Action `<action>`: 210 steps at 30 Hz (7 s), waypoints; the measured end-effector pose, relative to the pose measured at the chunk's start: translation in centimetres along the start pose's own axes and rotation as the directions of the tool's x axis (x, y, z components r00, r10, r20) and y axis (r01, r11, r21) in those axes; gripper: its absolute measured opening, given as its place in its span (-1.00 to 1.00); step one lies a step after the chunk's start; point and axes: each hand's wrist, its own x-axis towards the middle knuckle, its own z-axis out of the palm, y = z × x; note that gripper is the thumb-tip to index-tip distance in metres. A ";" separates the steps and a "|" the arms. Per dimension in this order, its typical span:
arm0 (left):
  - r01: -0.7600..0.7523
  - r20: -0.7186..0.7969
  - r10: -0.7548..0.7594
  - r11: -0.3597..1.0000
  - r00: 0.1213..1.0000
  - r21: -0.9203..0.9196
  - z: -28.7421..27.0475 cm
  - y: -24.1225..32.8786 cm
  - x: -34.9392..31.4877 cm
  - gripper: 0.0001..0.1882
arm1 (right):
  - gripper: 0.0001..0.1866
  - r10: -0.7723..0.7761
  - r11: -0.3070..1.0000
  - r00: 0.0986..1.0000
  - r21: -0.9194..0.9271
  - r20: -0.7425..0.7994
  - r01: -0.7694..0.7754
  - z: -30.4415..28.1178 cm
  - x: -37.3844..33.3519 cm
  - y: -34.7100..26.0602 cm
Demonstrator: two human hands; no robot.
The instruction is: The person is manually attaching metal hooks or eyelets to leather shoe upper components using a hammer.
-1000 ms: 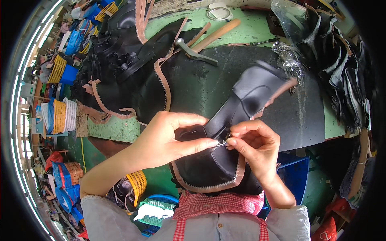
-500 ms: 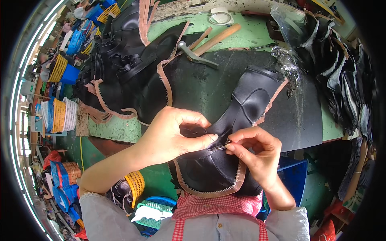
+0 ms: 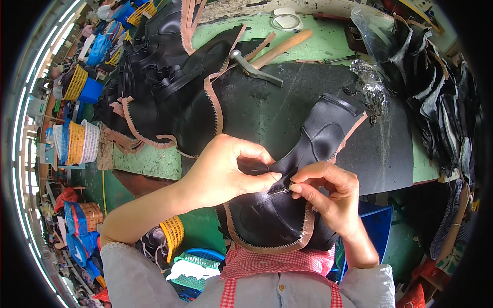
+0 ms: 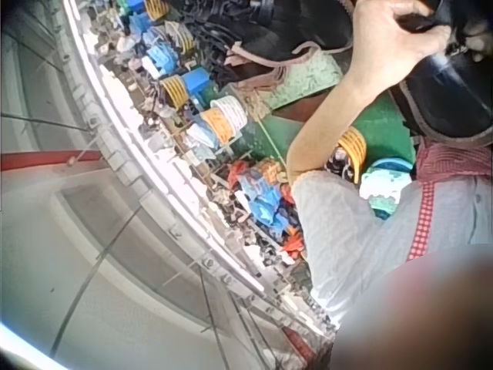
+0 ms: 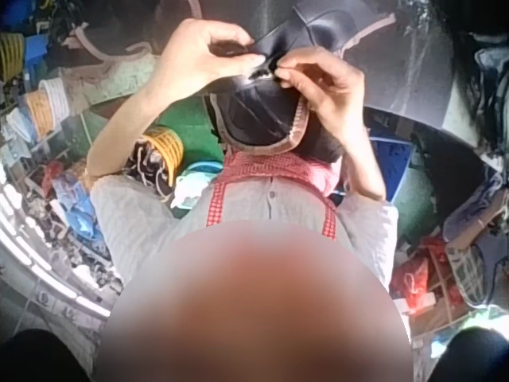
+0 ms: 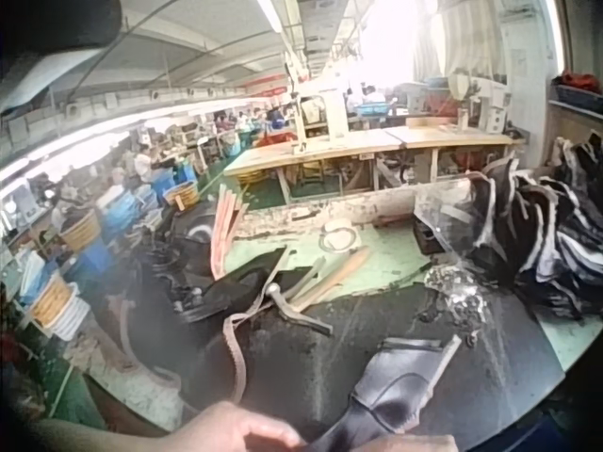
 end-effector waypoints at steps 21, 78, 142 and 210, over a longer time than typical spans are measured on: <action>0.017 0.049 -0.012 0.994 0.999 -0.108 -0.5 0.4 0.2 -0.81 | -0.83 0.000 0.997 0.994 0.075 -0.113 0.008 0.3 -0.6 -0.6; -0.072 -0.012 0.071 0.987 0.997 -0.144 1.6 0.7 0.2 -0.84 | -0.84 0.030 0.991 0.999 0.132 -0.020 -0.027 -1.0 -0.7 -1.1; -0.328 -0.148 0.356 0.926 0.923 0.187 2.3 1.7 0.2 -0.90 | -0.83 -0.265 0.884 0.919 -0.454 -0.291 0.111 1.6 -1.0 -2.0; 0.097 0.246 -0.064 0.988 0.967 -0.123 -1.0 3.2 3.9 -0.82 | -0.82 -0.124 0.936 0.991 -0.326 0.040 0.131 -2.8 1.2 -5.1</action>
